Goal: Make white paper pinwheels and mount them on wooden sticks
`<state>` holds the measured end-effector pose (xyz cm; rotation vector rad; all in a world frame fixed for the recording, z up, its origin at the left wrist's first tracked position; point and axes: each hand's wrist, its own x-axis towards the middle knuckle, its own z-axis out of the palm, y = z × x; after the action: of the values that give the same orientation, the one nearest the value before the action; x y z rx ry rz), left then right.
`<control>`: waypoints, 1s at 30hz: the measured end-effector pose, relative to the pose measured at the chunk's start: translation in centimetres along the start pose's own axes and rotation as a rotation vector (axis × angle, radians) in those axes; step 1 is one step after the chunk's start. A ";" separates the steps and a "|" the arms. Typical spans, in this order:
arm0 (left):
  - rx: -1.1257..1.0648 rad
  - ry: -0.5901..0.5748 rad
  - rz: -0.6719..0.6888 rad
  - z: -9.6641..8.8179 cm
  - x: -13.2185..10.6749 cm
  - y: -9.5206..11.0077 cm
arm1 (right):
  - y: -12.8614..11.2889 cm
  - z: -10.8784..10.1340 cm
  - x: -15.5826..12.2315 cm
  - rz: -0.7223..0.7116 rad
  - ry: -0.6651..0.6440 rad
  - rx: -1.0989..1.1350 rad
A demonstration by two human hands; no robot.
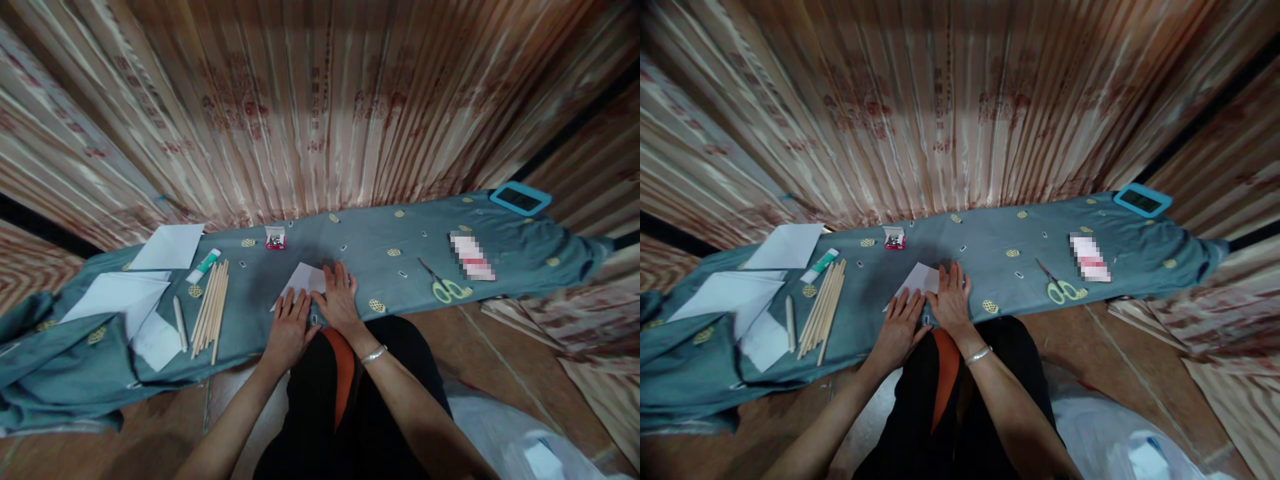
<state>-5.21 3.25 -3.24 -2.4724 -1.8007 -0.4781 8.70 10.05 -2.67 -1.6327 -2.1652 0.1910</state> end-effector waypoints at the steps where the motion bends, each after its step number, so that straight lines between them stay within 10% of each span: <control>1: -0.003 0.001 0.006 0.0 0.0 -0.1 | 0.1 0.0 0.1 0.004 0.001 0.000; 17: 0.060 0.024 0.159 -2.1 -5.7 -5.8 | 4.8 -1.2 0.8 0.190 0.096 -0.083; 30: 0.109 0.065 0.095 -2.4 -6.8 -4.9 | 5.0 -1.0 0.6 0.129 0.089 0.025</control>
<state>-12.20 -1.99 -3.51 -2.4268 -1.6319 -0.4365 13.36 12.00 -3.33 -1.7336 -1.9862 0.1791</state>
